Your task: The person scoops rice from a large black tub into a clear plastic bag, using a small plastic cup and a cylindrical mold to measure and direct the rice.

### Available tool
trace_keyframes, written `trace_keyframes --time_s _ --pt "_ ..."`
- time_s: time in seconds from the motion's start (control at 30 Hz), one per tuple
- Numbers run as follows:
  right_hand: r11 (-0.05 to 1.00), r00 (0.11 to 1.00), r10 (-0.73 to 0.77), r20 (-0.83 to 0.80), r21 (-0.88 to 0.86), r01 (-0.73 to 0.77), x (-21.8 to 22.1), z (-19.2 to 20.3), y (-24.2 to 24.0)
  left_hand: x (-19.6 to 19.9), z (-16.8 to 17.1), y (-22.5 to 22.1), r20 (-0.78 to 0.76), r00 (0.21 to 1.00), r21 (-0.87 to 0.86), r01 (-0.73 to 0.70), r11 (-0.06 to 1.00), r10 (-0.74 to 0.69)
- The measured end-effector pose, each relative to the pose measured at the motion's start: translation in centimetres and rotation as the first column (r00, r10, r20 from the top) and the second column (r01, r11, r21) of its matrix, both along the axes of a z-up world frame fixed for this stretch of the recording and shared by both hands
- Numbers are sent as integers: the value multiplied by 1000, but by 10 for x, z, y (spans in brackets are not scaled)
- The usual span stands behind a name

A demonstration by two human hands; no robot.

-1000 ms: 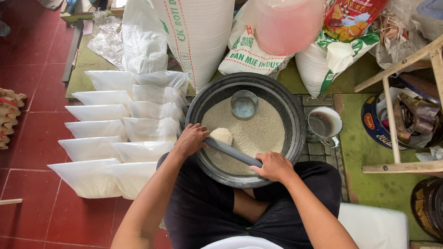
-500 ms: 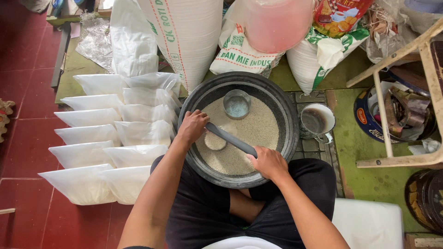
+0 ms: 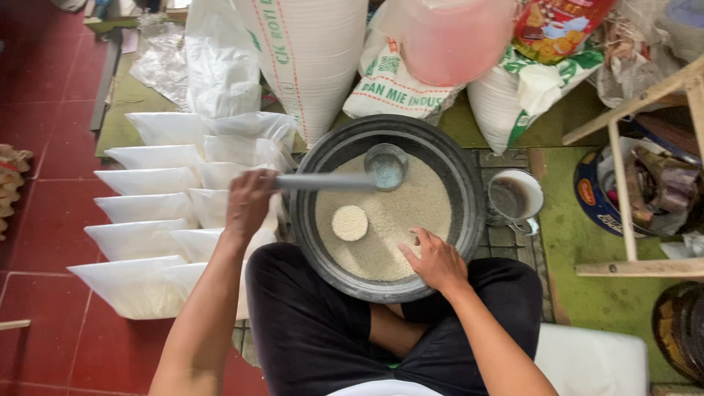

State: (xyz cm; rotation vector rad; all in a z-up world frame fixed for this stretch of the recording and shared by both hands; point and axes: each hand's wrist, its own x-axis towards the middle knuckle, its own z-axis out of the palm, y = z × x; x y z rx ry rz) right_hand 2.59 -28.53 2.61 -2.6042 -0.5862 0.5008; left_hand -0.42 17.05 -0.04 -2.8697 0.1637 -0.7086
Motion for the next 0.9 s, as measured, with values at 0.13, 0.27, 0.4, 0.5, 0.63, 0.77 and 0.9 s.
trace_keyframes --time_s 0.13,0.27,0.4,0.5,0.63,0.77,0.9 --pt "1000 999 15 37 -2 -15 -3 0 2 -32 -49 61 -61 896 -340 -433 835 440" --pt "999 999 7 44 -38 -5 -3 -5 4 -45 -119 100 -517 551 -470 -822 321 655" --pt "999 999 -17 29 -49 18 0 -9 6 -42 -108 79 -646 423 -351 -904 245 636" --pt "998 999 -19 28 -62 20 -2 -9 6 -37 -87 57 -659 421 -292 -907 304 623" --pt "997 999 -20 40 -68 23 4 -9 12 -29 -69 57 -630 447 -336 -894 295 636" --pt "991 1000 -11 -20 -135 8 2 -6 10 -26 -48 41 -479 627 -471 -775 422 614" --pt "986 998 30 -52 -165 -39 4 -8 10 -3 -31 -4 -267 822 -594 -551 586 503"
